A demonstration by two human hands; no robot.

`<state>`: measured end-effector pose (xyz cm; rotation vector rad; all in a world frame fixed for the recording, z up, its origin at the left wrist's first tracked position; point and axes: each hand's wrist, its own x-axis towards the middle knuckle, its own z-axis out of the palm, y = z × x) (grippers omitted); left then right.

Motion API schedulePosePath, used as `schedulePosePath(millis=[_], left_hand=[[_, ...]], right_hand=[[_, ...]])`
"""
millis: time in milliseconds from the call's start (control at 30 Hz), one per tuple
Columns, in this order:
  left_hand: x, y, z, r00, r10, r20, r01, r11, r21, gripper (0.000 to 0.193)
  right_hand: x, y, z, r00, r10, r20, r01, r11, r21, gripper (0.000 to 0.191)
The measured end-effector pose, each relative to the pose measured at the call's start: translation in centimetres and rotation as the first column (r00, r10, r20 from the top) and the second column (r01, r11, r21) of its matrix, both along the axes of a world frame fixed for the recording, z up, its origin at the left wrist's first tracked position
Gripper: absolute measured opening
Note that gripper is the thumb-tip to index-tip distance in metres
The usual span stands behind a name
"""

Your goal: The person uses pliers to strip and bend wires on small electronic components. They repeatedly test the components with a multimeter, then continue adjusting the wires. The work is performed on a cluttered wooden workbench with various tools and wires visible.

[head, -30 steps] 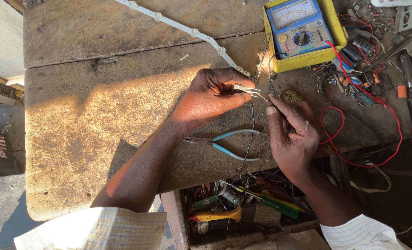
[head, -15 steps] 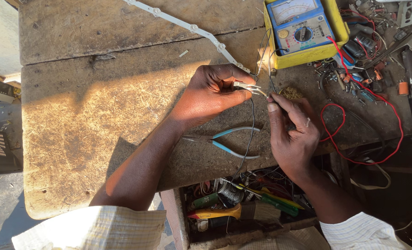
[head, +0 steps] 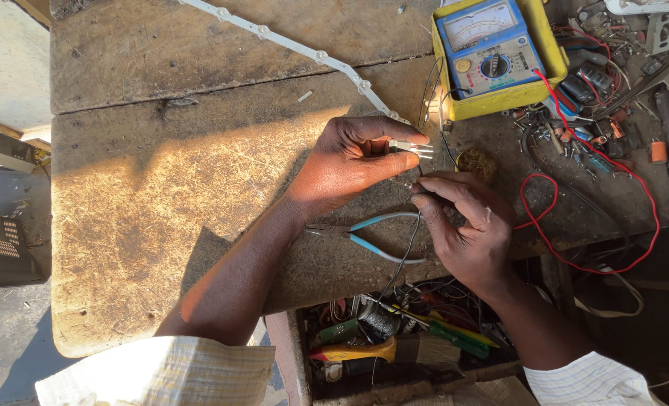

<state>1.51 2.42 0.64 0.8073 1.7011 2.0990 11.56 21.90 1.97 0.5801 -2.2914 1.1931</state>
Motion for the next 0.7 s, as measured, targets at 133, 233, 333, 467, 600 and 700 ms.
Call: schedulePosePath(millis=[133, 233, 333, 467, 600, 700], left_hand=[[0.1, 0.1, 0.1, 1.0, 0.029, -0.007, -0.03, 0.999, -0.024, 0.031], [0.1, 0.2, 0.4, 0.998, 0.042, -0.046, -0.044, 0.998, -0.04, 0.033], [0.0, 0.3, 0.7, 0.992, 0.053, -0.118, -0.062, 0.995, -0.073, 0.035], [0.1, 0.4, 0.9, 0.998, 0.06, -0.011, -0.061, 0.986, -0.156, 0.034], [0.1, 0.6, 0.7, 0.993, 0.061, -0.102, -0.073, 0.989, -0.126, 0.034], [0.0, 0.6, 0.5, 0.998, 0.032, -0.058, -0.036, 0.997, -0.068, 0.036]], right_hand=[[0.1, 0.3, -0.7, 1.0, 0.015, 0.009, -0.014, 0.998, -0.061, 0.022], [0.3, 0.6, -1.2, 0.999, 0.014, 0.032, -0.009, 0.989, -0.147, 0.024], [0.4, 0.9, -1.5, 0.999, -0.02, 0.041, 0.027, 0.983, -0.182, 0.024], [0.4, 1.1, -1.6, 0.999, -0.029, 0.029, 0.034, 0.984, -0.173, 0.023], [0.4, 1.1, -1.5, 0.999, -0.031, 0.02, 0.034, 0.987, -0.158, 0.024], [0.3, 1.1, -1.5, 1.0, -0.023, 0.012, 0.024, 0.989, -0.148, 0.023]])
